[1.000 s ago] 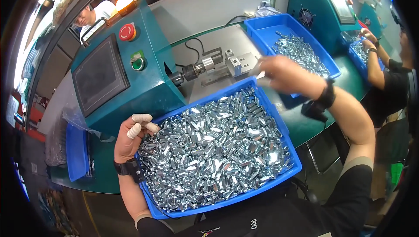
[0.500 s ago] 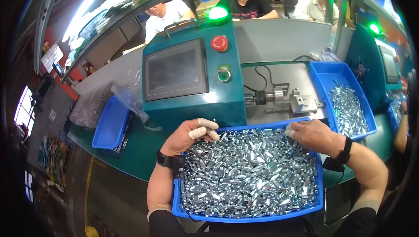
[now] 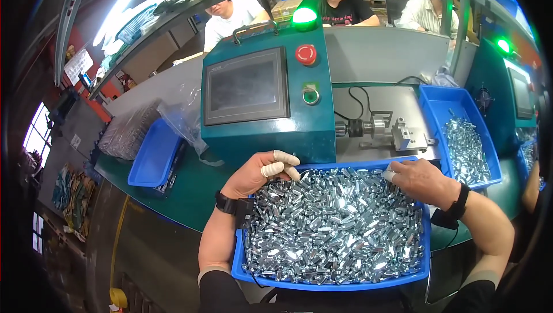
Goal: Operating a machine to process or stamp small metal components by feeding them from a bin into a jig.
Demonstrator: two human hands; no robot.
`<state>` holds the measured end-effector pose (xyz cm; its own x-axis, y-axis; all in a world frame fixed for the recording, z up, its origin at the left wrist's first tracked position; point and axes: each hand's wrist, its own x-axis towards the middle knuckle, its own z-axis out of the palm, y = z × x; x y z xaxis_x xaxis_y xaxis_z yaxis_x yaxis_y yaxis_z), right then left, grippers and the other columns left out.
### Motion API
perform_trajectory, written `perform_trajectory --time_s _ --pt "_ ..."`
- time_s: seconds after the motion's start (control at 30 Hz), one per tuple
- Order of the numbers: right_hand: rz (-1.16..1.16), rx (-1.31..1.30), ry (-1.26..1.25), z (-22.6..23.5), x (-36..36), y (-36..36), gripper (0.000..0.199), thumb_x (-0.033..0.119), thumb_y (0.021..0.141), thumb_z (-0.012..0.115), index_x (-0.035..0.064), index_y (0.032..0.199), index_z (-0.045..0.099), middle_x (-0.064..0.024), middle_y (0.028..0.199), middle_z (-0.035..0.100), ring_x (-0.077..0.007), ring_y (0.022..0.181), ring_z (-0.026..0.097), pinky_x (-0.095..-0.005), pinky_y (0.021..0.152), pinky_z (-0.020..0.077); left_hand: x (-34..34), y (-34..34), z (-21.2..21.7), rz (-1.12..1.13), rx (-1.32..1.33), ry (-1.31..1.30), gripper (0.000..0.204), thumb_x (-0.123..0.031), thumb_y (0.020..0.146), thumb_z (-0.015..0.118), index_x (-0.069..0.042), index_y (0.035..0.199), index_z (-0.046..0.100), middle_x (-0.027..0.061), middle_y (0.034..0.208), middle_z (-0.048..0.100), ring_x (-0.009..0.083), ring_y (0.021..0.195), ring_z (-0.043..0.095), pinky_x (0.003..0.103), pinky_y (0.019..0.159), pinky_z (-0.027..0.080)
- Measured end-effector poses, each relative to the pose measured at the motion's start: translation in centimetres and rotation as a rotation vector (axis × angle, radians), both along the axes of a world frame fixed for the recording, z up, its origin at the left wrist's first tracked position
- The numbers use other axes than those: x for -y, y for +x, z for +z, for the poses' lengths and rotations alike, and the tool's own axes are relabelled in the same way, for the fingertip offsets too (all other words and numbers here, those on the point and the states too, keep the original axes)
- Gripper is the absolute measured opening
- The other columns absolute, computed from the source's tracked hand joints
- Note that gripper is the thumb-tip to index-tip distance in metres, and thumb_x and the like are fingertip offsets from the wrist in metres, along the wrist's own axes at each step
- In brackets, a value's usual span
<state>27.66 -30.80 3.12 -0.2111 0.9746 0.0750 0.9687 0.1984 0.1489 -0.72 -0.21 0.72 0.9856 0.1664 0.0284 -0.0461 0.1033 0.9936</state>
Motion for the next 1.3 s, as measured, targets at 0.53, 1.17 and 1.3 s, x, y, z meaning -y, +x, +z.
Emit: perform_trajectory --time_s 0.53,1.17,1.3 --pt "0.017 0.032 -0.075 0.0 -0.7 -0.1 0.006 0.010 0.081 0.061 0.0042 0.083 0.062 -0.0094 0.094 0.058 -0.0265 0.088 0.066 -0.0394 0.069 0.0558 0.0 -0.1 0.2 0.046 -0.005 0.036 0.040 -0.029 0.099 0.061 0.002 0.126 0.061 0.0147 0.107 0.071 0.0219 0.102 0.068 0.033 0.090 0.052" --pt "0.075 0.139 -0.002 0.7 -0.9 -0.5 0.011 0.012 0.085 0.060 0.0064 0.076 0.062 -0.0093 0.086 0.057 -0.0249 0.084 0.065 -0.0360 0.067 0.0561 0.6 -0.4 0.3 0.048 -0.012 0.043 0.041 -0.030 0.099 0.061 0.002 0.125 0.062 0.0151 0.106 0.071 0.0223 0.100 0.068 0.033 0.090 0.051" --pt "0.044 -0.053 0.147 0.1 -0.3 1.4 0.012 0.013 0.085 0.064 0.0065 0.076 0.059 -0.0083 0.082 0.056 -0.0264 0.078 0.065 -0.0377 0.064 0.0552 0.3 0.1 0.4 0.045 -0.028 0.051 0.043 -0.032 0.098 0.063 0.002 0.125 0.062 0.0151 0.104 0.072 0.0234 0.099 0.068 0.034 0.090 0.052"
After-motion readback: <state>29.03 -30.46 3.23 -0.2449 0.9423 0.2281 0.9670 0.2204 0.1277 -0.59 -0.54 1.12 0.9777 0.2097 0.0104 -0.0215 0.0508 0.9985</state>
